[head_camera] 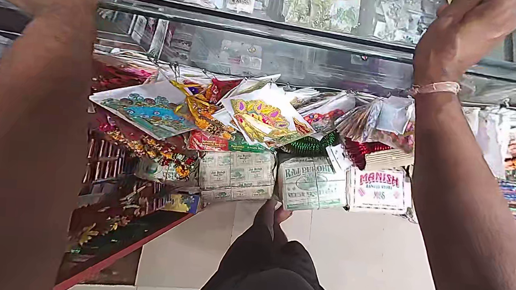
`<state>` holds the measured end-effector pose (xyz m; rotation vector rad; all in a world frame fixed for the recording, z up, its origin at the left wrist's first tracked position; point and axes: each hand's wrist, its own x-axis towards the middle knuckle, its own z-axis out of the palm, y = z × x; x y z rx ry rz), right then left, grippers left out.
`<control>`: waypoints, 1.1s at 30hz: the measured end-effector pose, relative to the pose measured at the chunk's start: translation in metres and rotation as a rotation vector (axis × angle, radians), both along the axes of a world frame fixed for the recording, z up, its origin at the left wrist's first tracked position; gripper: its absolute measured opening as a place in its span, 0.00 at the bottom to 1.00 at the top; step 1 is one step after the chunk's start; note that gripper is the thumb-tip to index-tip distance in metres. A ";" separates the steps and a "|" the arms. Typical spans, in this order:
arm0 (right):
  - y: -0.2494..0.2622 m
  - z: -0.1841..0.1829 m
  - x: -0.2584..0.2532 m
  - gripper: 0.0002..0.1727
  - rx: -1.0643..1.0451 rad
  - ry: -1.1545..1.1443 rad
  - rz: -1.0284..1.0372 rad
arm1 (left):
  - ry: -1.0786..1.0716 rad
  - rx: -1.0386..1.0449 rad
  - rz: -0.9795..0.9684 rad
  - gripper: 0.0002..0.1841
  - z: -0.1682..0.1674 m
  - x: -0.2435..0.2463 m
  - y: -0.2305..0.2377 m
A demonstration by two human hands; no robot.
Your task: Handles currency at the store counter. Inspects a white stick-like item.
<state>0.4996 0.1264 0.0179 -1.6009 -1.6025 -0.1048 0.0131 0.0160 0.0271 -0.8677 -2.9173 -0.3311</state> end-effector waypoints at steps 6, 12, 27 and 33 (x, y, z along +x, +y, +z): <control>0.000 0.003 -0.003 0.20 -0.076 -0.025 -0.063 | 0.032 0.265 -0.059 0.29 -0.006 -0.019 0.002; -0.006 0.005 -0.005 0.18 -0.020 -0.030 -0.038 | 0.031 0.376 -0.171 0.23 0.008 0.005 -0.007; -0.009 0.003 -0.006 0.19 -0.066 -0.025 -0.052 | -0.008 0.403 -0.117 0.20 0.011 0.008 -0.006; -0.015 0.007 -0.005 0.21 -0.169 -0.057 -0.033 | -0.022 0.389 -0.139 0.18 0.010 0.007 -0.006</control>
